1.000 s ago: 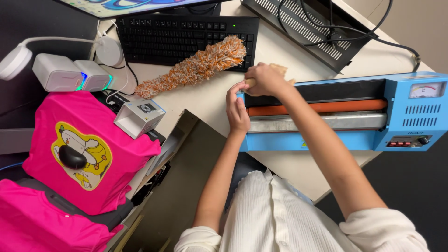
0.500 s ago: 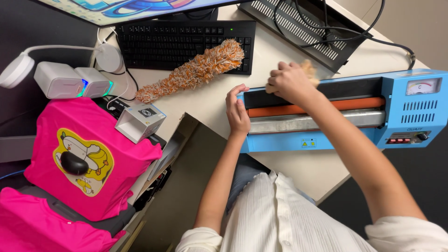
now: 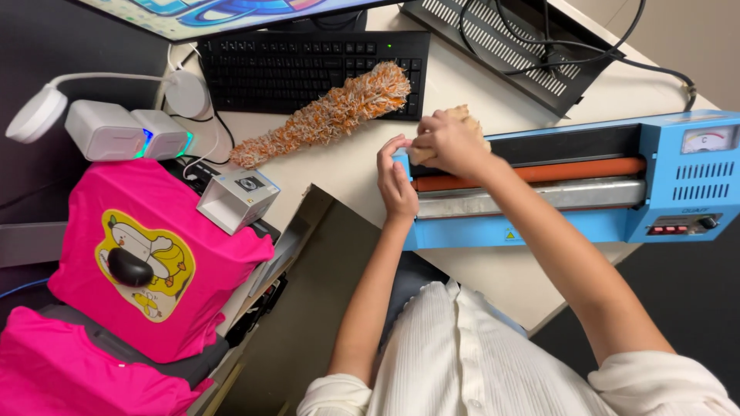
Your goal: The person cleans a blue laminating machine on a desk using a beige cloth. They wipe the control panel, the side casing, and the rollers inside the machine. The person also moves a black cable out of the way to access the machine's surface.
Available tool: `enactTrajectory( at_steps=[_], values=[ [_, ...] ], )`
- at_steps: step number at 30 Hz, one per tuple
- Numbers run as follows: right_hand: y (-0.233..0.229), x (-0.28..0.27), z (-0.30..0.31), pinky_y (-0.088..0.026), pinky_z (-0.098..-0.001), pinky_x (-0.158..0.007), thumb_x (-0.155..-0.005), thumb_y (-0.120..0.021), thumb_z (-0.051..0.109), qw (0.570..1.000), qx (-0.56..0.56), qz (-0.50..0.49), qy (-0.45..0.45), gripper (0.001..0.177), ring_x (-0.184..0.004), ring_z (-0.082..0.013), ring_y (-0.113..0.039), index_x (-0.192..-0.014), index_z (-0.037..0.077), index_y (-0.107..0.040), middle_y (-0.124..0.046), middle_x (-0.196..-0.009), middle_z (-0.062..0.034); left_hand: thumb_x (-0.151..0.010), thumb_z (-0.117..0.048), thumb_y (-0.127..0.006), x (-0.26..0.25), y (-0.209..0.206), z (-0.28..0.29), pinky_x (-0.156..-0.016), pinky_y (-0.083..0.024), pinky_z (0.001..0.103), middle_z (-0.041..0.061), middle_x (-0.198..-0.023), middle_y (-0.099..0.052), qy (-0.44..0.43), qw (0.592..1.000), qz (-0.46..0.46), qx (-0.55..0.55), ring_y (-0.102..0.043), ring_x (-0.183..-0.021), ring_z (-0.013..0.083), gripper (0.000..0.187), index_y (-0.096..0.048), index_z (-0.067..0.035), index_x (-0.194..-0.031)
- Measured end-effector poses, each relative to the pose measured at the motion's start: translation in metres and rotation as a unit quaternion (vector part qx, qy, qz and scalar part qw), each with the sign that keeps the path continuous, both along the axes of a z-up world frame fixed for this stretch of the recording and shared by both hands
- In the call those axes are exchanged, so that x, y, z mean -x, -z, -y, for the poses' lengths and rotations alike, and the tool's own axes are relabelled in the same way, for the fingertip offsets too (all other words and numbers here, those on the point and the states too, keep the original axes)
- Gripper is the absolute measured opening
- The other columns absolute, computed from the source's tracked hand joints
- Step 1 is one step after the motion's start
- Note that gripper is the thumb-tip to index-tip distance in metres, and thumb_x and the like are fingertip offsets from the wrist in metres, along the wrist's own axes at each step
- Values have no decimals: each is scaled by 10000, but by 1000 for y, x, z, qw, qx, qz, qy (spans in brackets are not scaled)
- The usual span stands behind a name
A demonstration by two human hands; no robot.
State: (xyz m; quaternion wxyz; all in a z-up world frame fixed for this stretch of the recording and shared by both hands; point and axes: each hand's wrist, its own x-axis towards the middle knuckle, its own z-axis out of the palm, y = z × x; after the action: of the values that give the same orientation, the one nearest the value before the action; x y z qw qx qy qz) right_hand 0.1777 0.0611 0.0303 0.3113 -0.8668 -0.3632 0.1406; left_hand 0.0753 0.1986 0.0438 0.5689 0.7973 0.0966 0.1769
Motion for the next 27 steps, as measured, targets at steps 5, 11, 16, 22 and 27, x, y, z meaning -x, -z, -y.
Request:
enactTrajectory(
  at_steps=[5,11,16,22,27],
  values=[
    [-10,13,17,-496,-431,-880,-698,-727,122,995,-10,44,-91,282,-1070,-291,-551,-962,181,-804,-625,-1171,-42,-1139,-332,-301,0,-3,-1,-1156,-435,431,180,-1284,-633,2,1000,-6,12,-596,-1275,334,459,-558,16,-1290],
    [-18,10,10,-467,-430,-838,-788,-665,122,990,56,114,-69,275,-1082,-289,-533,-999,221,-812,-592,-1165,-27,-1140,-331,-297,-2,-1,-2,-1156,-434,430,178,-1290,-634,8,1000,-7,8,-600,-1268,331,455,-556,10,-1295],
    [-27,20,9,-450,-384,-823,-839,-638,176,976,63,194,-72,309,-1044,-271,-517,-1095,222,-804,-562,-1127,-20,-1143,-325,-307,1,-2,1,-1153,-441,436,177,-1292,-635,6,1000,-12,0,-594,-1293,339,439,-567,0,-1281],
    [-32,18,10,-450,-367,-806,-799,-645,219,953,108,210,-189,216,-1023,-215,-523,-951,259,-793,-560,-1092,30,-1134,-314,-316,-2,-4,1,-1138,-454,435,171,-1271,-638,7,1000,-13,4,-607,-1263,330,430,-564,4,-1283],
    [-26,8,10,-463,-397,-869,-726,-697,160,969,89,124,-195,234,-1097,-243,-530,-856,318,-811,-577,-1099,30,-1136,-312,-322,-3,-1,0,-1142,-446,433,175,-1266,-638,4,1000,-3,-3,-600,-1268,339,423,-561,8,-1275]
  ],
)
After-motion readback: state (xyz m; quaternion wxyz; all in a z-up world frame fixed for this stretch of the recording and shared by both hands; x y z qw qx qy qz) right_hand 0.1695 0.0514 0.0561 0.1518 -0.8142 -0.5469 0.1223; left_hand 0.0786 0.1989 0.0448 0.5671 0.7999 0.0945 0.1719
